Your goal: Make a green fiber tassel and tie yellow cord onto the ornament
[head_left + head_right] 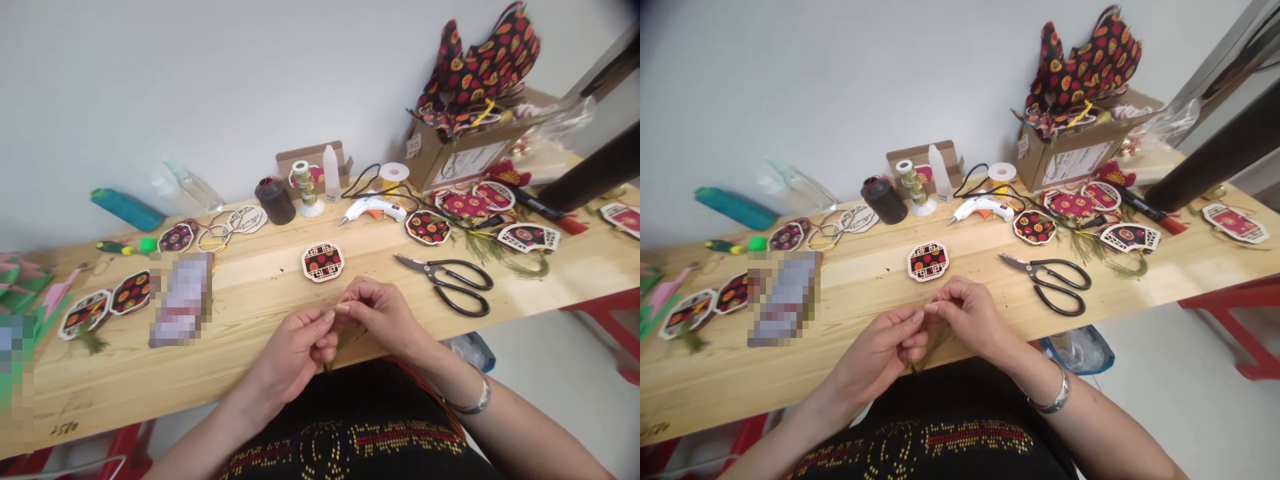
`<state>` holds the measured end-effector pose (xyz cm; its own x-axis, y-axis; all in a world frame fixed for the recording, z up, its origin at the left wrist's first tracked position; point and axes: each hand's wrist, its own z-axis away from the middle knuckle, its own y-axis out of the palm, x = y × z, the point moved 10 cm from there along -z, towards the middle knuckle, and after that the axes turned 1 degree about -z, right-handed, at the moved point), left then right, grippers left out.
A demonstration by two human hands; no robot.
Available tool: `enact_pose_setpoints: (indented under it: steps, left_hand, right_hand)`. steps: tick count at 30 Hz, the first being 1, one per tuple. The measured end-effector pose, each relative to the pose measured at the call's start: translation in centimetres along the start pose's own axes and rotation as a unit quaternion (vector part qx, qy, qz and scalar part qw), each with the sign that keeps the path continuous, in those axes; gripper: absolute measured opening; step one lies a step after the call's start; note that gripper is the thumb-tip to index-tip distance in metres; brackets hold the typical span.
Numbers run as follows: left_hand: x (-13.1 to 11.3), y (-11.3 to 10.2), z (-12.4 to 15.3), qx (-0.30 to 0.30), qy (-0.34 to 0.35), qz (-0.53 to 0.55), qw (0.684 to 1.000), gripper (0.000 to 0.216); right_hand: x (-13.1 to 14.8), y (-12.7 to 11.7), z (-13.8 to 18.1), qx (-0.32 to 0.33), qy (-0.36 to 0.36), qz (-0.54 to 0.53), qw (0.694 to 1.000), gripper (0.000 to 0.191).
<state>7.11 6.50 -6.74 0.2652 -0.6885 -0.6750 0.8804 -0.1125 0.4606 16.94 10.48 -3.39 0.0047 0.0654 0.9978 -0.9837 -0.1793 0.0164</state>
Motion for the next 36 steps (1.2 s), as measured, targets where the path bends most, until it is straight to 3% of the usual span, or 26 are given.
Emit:
enact_pose_setpoints:
  steps: [12,17,20,23,25,30,36]
  left_hand:
    - [-1.4,-1.6,-0.1,-0.044,0.067,-0.038,0.996,0.017]
    - [-2.1,-2.7,0.0,-0.066,0.101,-0.005,0.993,0.017]
    - [-2.1,-3.1,0.0,-0.067,0.105,0.005,0.992,0.017]
    - [-1.8,-3.5,-0.1,-0.063,0.097,0.015,0.993,0.017]
    - [-1.6,-3.7,0.0,-0.057,0.095,0.021,0.994,0.017]
    - [-1.4,-4.1,0.2,-0.043,0.095,0.034,0.994,0.015]
    - [-1.4,-4.8,0.2,-0.040,0.098,0.042,0.993,0.016]
  right_hand:
    - [1.1,1.2,-1.2,0.012,-0.006,0.010,1.000,0.018]
    - [3.4,0.1,-4.2,-0.006,-0.032,0.100,0.994,0.012]
    - [6.2,-1.9,-7.8,-0.073,-0.092,0.252,0.961,0.015]
    - [7.8,-2.6,-11.6,-0.124,-0.120,0.456,0.873,0.015]
    - [7.6,-2.2,-13.9,-0.125,-0.109,0.526,0.834,0.015]
    - [5.5,-1.0,-17.3,-0.115,-0.073,0.558,0.819,0.013]
    - [5.1,-0.4,-17.9,-0.119,-0.044,0.566,0.814,0.018]
